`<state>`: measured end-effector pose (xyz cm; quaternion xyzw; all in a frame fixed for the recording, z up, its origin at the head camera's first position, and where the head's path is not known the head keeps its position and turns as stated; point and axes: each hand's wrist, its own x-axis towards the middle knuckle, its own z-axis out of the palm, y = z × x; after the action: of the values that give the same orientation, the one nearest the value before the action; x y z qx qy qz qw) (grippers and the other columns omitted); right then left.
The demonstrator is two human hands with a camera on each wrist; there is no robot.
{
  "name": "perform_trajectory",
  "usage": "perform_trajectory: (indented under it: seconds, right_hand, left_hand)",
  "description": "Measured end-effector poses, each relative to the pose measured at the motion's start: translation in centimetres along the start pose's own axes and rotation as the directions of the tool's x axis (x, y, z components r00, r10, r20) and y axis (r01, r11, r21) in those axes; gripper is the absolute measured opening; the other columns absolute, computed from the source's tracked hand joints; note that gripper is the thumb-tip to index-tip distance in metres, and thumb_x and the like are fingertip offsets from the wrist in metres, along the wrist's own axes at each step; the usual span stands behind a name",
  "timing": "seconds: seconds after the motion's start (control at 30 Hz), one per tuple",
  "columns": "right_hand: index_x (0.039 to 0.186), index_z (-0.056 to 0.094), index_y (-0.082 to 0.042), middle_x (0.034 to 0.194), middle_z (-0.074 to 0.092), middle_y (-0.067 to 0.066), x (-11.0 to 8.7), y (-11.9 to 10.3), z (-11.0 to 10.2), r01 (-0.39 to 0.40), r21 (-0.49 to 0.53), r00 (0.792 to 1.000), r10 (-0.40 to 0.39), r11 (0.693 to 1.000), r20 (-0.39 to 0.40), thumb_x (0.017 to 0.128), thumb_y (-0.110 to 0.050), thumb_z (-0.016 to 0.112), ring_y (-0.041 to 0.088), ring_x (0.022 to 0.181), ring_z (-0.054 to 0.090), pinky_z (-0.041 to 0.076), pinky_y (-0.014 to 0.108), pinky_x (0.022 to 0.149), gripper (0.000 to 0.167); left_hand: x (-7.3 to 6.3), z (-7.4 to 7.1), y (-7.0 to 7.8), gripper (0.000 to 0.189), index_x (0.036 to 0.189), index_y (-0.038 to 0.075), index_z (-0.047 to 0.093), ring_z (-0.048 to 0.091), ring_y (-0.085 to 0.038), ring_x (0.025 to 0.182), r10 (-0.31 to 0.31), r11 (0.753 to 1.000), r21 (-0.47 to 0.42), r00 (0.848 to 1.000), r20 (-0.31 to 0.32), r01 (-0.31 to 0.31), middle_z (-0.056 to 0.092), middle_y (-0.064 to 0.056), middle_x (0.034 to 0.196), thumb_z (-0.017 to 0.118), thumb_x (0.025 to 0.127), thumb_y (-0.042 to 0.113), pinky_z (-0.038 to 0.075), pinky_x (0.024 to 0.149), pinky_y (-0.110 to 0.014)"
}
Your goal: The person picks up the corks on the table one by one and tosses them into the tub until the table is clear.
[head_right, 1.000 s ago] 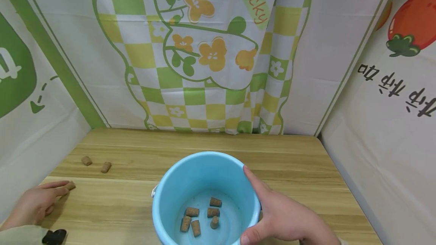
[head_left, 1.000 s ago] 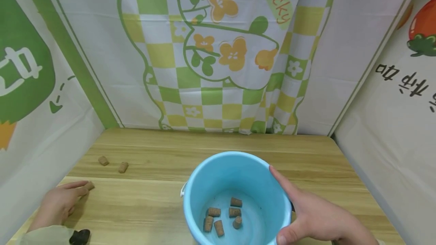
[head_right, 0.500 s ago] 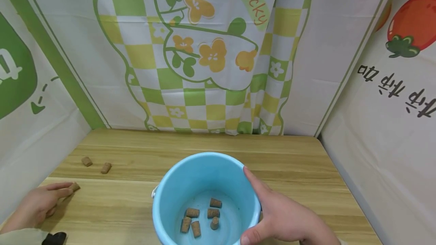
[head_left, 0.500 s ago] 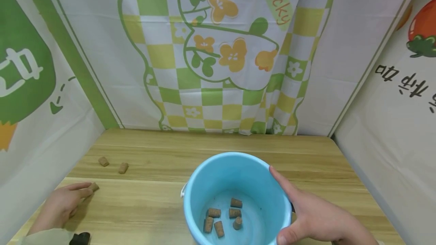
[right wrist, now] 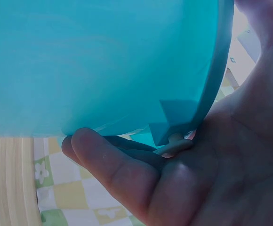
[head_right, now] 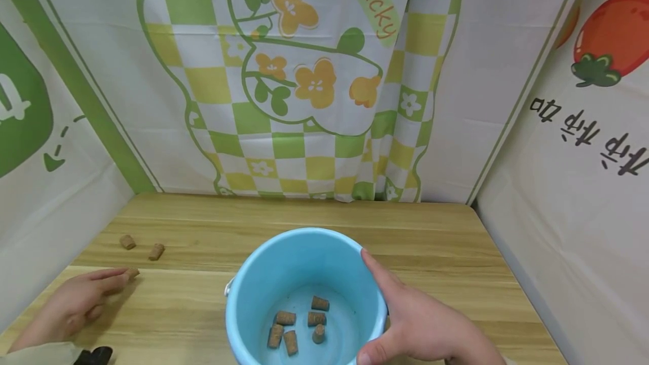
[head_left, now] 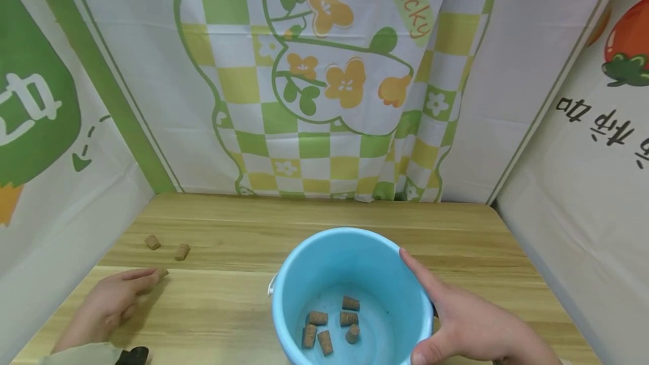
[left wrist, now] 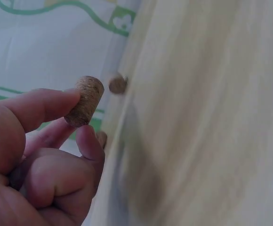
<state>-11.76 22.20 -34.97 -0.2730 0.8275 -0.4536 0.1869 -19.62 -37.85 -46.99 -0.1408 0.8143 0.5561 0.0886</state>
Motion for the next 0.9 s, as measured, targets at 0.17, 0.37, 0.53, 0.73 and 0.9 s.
perform_trajectory:
  seconds: [0.17, 0.37, 0.53, 0.73, 0.9]
  right_hand:
    - [0.158, -0.006, -0.039, 0.151, 0.039, 0.008, 0.0, 0.0, 0.0, -0.008, 0.006, 1.000, 0.008, 1.000, 0.001, 0.075, -0.028, 0.090, 0.024, 0.120, 0.054, 0.042, 0.027, 0.096, 0.128]
    - [0.159, -0.005, -0.039, 0.151, 0.039, 0.004, -0.2, -0.1, -0.1, 0.012, -0.030, 1.000, -0.013, 0.999, -0.010, 0.075, -0.033, 0.090, 0.023, 0.123, 0.052, 0.040, 0.027, 0.097, 0.126]
    - [0.159, -0.005, -0.039, 0.150, 0.041, 0.005, -0.1, -0.1, -0.1, 0.015, -0.031, 1.000, -0.016, 0.999, -0.013, 0.074, -0.032, 0.090, 0.023, 0.121, 0.053, 0.040, 0.027, 0.097, 0.127]
    - [0.158, -0.005, -0.040, 0.150, 0.041, 0.005, -0.1, -0.2, -0.1, 0.003, -0.014, 1.000, -0.003, 1.000, -0.007, 0.075, -0.031, 0.090, 0.023, 0.121, 0.053, 0.040, 0.027, 0.097, 0.127]
    - [0.159, -0.005, -0.039, 0.150, 0.040, 0.005, -0.1, -0.1, -0.1, 0.009, -0.012, 1.000, -0.009, 1.000, -0.008, 0.075, -0.031, 0.090, 0.024, 0.121, 0.053, 0.040, 0.027, 0.097, 0.127]
  left_hand:
    - [-0.2, 0.8, 1.4, 0.080, 0.147, -0.002, 0.044, 0.037, -0.005, 0.043, 0.030, 0.999, 0.031, 0.999, 0.030, -0.031, 0.060, -0.008, 0.116, 0.072, 0.091, 0.047, 0.040, 0.041, -0.027]
    - [-0.1, 1.7, 3.0, 0.084, 0.151, -0.002, 0.038, 0.033, -0.005, 0.044, 0.036, 0.999, -0.006, 0.996, 0.087, -0.036, 0.058, -0.011, 0.113, 0.069, 0.092, 0.048, 0.037, 0.043, -0.025]
    - [-0.3, 2.6, 4.0, 0.073, 0.150, -0.003, 0.038, 0.030, -0.002, 0.047, 0.094, 0.986, -0.151, 0.986, 0.140, -0.073, 0.031, -0.020, 0.152, 0.067, 0.097, 0.038, 0.035, 0.044, -0.021]
    - [-1.0, 3.5, 6.3, 0.073, 0.151, -0.003, 0.036, 0.028, -0.003, 0.047, 0.148, 0.983, -0.132, 0.973, 0.180, -0.126, 0.037, -0.019, 0.149, 0.063, 0.099, 0.040, 0.033, 0.044, -0.021]
    - [-1.4, 4.5, 8.1, 0.066, 0.148, -0.006, 0.040, 0.026, -0.005, 0.047, 0.213, 0.971, -0.153, 0.955, 0.205, -0.184, 0.053, -0.005, 0.125, 0.062, 0.101, 0.034, 0.033, 0.045, -0.022]
